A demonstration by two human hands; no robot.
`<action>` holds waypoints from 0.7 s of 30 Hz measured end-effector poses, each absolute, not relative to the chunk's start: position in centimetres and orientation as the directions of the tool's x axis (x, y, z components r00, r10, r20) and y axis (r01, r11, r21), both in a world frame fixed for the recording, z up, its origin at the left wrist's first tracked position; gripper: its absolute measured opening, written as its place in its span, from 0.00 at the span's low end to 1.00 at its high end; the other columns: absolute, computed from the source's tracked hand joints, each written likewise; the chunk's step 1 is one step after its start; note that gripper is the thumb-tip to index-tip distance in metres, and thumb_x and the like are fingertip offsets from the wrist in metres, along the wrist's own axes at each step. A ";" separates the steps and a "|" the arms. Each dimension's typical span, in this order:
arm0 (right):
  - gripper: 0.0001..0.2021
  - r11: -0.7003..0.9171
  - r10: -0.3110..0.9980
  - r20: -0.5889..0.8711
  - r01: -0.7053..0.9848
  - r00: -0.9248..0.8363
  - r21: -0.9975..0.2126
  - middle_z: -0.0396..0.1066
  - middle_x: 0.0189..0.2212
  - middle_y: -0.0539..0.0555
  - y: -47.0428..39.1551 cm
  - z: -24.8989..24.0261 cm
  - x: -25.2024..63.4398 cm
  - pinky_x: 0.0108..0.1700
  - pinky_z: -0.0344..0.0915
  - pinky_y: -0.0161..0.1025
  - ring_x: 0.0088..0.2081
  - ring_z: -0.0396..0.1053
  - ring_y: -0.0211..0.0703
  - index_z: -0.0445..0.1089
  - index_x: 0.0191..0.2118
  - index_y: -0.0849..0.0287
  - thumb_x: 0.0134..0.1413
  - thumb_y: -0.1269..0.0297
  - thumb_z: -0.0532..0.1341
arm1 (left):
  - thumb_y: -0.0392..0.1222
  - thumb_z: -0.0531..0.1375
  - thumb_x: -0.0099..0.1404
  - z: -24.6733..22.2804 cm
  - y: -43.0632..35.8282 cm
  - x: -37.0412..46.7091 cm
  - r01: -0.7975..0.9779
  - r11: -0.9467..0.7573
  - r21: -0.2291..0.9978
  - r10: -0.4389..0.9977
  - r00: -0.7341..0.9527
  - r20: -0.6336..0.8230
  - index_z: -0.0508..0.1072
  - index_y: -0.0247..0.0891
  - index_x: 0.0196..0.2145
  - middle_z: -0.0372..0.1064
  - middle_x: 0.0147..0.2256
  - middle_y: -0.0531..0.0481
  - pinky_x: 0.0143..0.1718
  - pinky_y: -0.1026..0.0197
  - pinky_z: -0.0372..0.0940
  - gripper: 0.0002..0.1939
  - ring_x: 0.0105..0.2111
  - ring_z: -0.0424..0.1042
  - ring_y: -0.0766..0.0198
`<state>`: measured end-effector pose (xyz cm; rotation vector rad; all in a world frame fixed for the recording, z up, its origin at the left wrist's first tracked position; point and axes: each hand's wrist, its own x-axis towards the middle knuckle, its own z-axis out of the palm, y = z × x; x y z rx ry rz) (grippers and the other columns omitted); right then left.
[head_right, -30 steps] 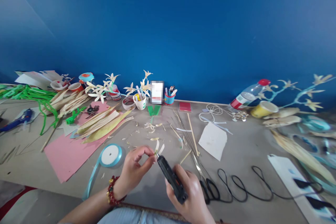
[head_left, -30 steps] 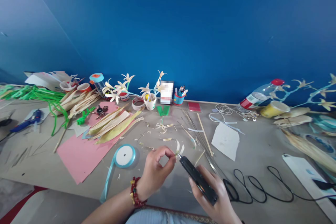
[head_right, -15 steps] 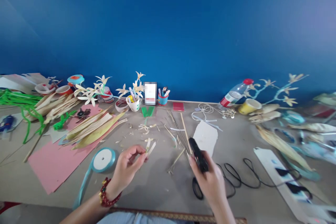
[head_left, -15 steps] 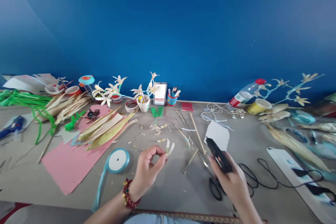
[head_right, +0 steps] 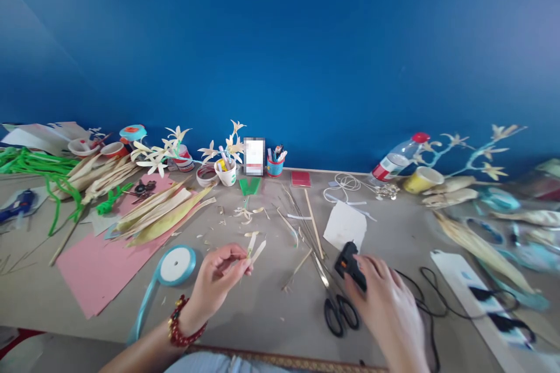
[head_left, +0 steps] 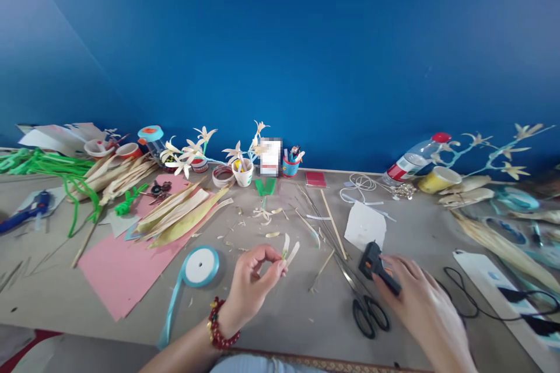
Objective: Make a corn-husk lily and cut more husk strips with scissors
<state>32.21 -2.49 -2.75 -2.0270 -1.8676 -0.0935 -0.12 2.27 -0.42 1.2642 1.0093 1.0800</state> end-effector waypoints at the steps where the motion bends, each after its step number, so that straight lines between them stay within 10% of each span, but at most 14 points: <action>1: 0.14 -0.002 0.937 0.322 0.927 0.133 -0.376 0.75 0.41 0.60 -2.2 -1.9 30.6 0.42 0.68 0.51 0.37 0.74 0.56 0.73 0.42 0.57 0.56 0.54 0.59 | 0.41 0.61 0.64 -0.3 2.3 -0.1 -0.095 0.029 0.995 0.974 0.226 -0.007 0.72 0.35 0.28 0.73 0.27 0.47 0.32 0.64 0.65 0.09 0.29 0.72 0.63; 6: 0.10 0.039 0.999 0.041 0.113 0.019 -0.993 0.74 0.30 0.54 -0.8 -0.7 21.0 0.29 0.68 0.36 0.26 0.70 0.41 0.75 0.35 0.56 0.55 0.54 0.65 | 0.45 0.66 0.60 0.7 2.2 0.4 -0.332 0.209 0.920 0.931 0.354 -0.083 0.73 0.35 0.26 0.72 0.24 0.50 0.32 0.64 0.65 0.11 0.26 0.69 0.66; 11: 0.11 -0.046 0.999 -0.034 -0.424 -0.034 -0.905 0.71 0.25 0.49 0.1 -1.2 16.2 0.26 0.64 0.33 0.24 0.67 0.36 0.74 0.32 0.57 0.47 0.58 0.73 | 0.45 0.69 0.56 1.3 1.9 0.6 -0.440 0.332 0.835 0.897 0.422 -0.134 0.74 0.34 0.26 0.71 0.23 0.50 0.32 0.64 0.64 0.12 0.26 0.69 0.66; 21: 0.10 -0.088 0.989 -0.014 -0.517 -0.145 -0.851 0.70 0.26 0.47 0.3 -0.4 15.7 0.25 0.65 0.33 0.23 0.70 0.36 0.74 0.31 0.57 0.46 0.61 0.73 | 0.46 0.71 0.53 1.3 2.0 0.5 -0.453 0.416 0.788 0.867 0.460 -0.193 0.74 0.34 0.25 0.70 0.25 0.50 0.32 0.63 0.63 0.14 0.25 0.67 0.67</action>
